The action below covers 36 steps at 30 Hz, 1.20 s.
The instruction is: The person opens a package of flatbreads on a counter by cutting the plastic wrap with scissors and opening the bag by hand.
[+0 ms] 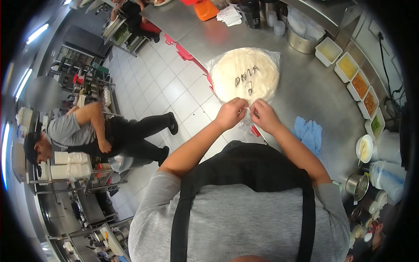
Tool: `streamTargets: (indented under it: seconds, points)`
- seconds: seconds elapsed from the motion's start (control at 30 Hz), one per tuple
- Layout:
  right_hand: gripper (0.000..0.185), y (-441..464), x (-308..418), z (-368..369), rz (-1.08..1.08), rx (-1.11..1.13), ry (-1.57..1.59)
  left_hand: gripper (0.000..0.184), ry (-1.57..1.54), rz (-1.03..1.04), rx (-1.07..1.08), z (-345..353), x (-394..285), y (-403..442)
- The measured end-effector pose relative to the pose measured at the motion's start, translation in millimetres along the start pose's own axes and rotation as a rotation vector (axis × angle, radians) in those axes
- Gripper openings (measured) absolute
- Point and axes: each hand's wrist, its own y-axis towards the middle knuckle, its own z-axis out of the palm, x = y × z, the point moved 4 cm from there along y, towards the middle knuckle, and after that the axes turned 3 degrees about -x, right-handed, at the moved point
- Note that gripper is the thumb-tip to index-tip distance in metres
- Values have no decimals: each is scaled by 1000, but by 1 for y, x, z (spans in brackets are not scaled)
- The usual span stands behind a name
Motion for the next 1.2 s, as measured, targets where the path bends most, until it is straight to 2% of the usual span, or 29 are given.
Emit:
streamTargets:
  seconds: [0.07, 0.27, 0.53, 0.67, 0.8, 1.03, 1.2]
  points:
    - [22, 2, 2, -4, 67, -12, 87, 13, 28, 9, -10, 4, 1, -1]
    - [24, 0, -2, 7, 103, -3, -15, 8, 91, 13, -62, 12, 2, -4]
    - [19, -6, -7, 16, -73, -95, -303, 8, 148, 64, -95, 17, -1, -6]
    - [16, -3, -6, 22, -120, -102, -334, 13, 109, -15, -161, 19, -4, -11]
    - [22, -1, -1, 22, -137, -46, -370, 14, 94, -42, -155, 15, -10, -12]
    - [30, 12, 20, 3, -103, 108, -218, 17, -67, -82, -138, -2, -20, -7]
    - [32, 17, 9, 8, -153, 171, -203, 17, 79, -49, -119, 8, -10, 1]
